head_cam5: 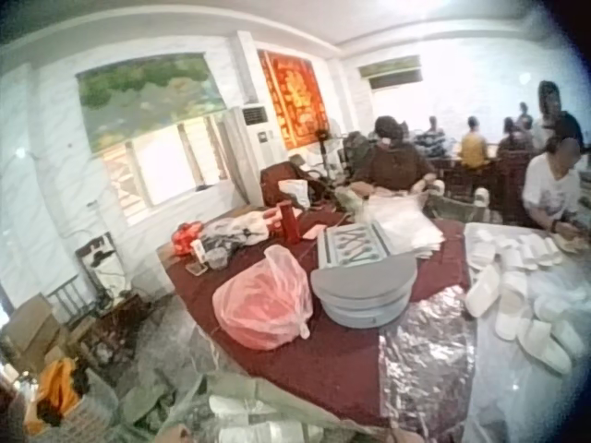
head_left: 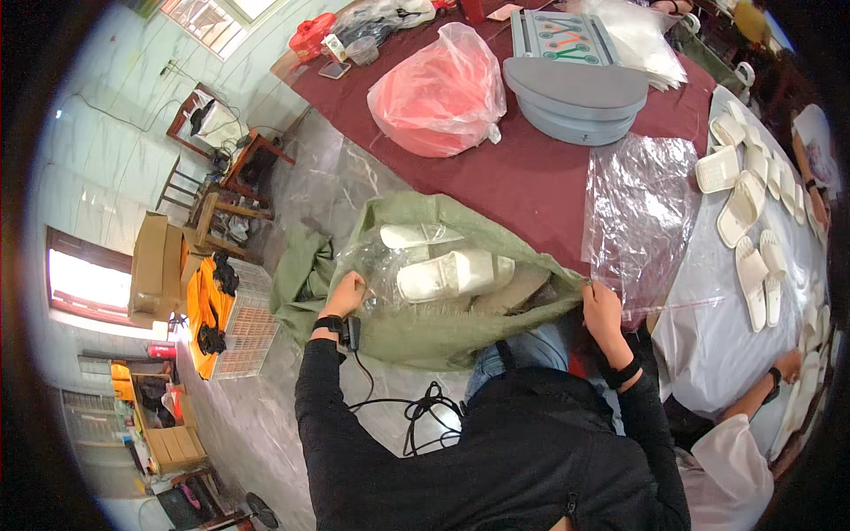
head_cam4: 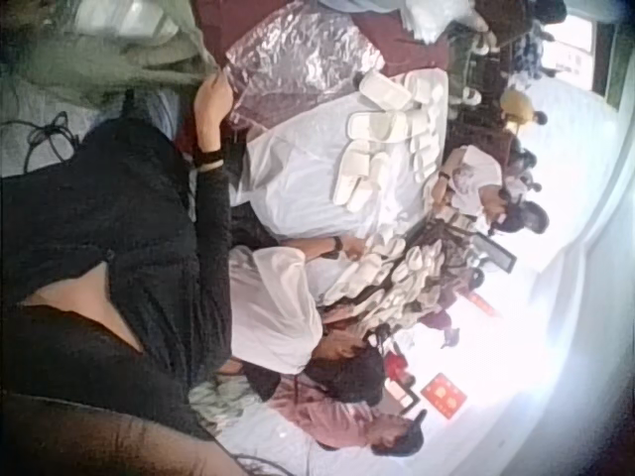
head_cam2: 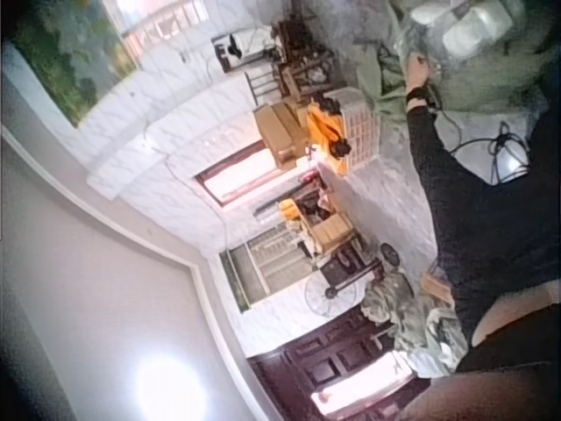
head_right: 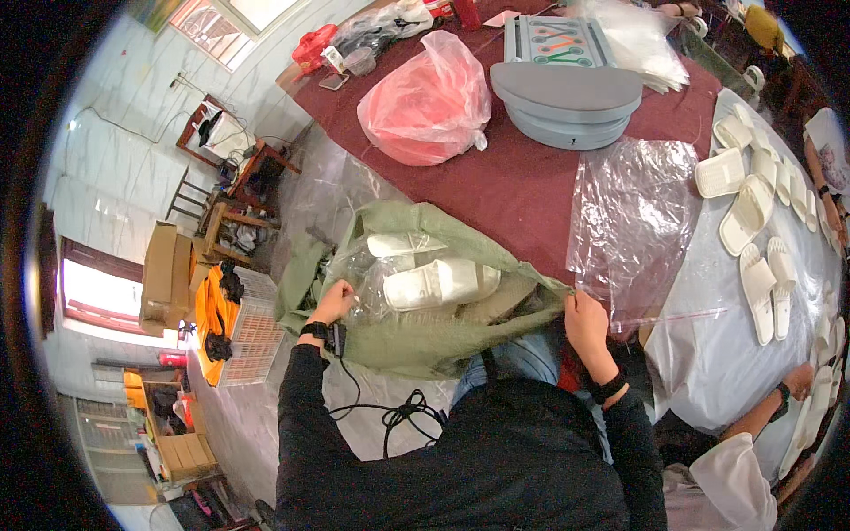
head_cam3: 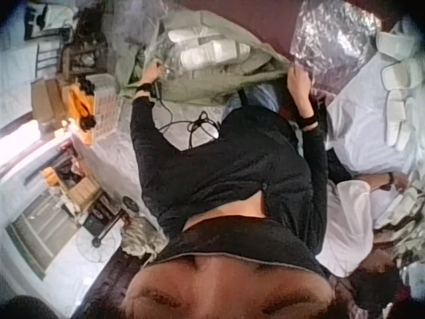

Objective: Packing and sorting white slide sandals into bags in a factory or workshop setting.

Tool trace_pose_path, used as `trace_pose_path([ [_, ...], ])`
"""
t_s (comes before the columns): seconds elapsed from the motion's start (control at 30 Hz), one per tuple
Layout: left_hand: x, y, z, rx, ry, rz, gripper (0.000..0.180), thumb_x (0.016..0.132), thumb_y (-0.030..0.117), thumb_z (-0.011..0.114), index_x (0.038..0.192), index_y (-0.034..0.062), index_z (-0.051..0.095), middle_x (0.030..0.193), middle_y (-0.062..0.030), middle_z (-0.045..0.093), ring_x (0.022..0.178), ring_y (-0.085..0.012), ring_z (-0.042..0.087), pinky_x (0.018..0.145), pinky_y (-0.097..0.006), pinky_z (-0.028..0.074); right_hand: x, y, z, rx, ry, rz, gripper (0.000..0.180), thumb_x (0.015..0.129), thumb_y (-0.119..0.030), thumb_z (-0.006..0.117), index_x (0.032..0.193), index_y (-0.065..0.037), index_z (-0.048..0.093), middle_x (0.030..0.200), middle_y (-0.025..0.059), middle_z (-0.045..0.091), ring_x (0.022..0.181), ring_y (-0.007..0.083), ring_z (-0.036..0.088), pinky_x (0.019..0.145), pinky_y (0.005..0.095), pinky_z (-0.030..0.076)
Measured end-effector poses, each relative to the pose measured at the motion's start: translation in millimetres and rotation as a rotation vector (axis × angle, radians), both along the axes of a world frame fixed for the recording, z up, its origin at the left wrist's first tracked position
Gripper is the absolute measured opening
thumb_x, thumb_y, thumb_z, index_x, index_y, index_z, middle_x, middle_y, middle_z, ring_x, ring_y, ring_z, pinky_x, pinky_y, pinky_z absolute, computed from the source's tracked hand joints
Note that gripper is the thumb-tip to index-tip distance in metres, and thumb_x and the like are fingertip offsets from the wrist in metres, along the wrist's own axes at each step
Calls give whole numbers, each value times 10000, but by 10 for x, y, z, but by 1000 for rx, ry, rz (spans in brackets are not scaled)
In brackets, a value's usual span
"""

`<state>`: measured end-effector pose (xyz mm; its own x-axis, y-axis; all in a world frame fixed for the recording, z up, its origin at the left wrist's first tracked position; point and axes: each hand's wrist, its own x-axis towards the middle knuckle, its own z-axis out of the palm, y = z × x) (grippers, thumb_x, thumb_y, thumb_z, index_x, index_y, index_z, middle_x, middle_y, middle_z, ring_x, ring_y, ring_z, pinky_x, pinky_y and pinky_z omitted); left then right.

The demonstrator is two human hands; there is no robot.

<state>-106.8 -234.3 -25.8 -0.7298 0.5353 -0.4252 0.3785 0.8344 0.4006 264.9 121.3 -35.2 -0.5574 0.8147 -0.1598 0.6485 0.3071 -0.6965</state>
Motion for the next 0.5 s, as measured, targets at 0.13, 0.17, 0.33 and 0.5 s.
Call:
trace_pose_path([
  [0.13, -254, -149, -354, -189, 366, -152, 239, 808, 61, 491, 1042, 28, 459, 1073, -197, 551, 980, -345, 521, 850, -418, 380, -20, -42, 31, -14, 3, -9, 286, 861, -246, 480, 731, 5, 521, 724, 250, 566, 729, 447, 543, 629, 518, 398],
  [0.17, -341, -305, -505, -282, 617, -199, 266, 839, 94, 467, 1097, 29, 468, 1110, -193, 549, 999, -340, 522, 883, -437, 360, -56, -78, 48, -23, 11, -2, 286, 861, -246, 480, 731, 5, 521, 724, 250, 566, 729, 447, 543, 629, 518, 398],
  [0.33, -389, 155, -818, -575, 688, -97, 461, 842, 181, 450, 1289, 73, 431, 891, -110, 647, 914, -317, 564, 875, -447, 313, 90, 19, -25, 18, 5, -48, 276, 860, -236, 478, 727, 2, 520, 712, 249, 560, 712, 442, 544, 618, 519, 397],
  [0.5, -626, -198, -1055, -501, 835, -66, 393, 793, 270, 499, 1152, 121, 555, 789, -75, 668, 782, -270, 618, 856, -435, 352, 4, -43, 39, 2, 1, -18, 278, 860, -237, 474, 731, 5, 519, 717, 249, 562, 714, 442, 544, 627, 523, 402],
])
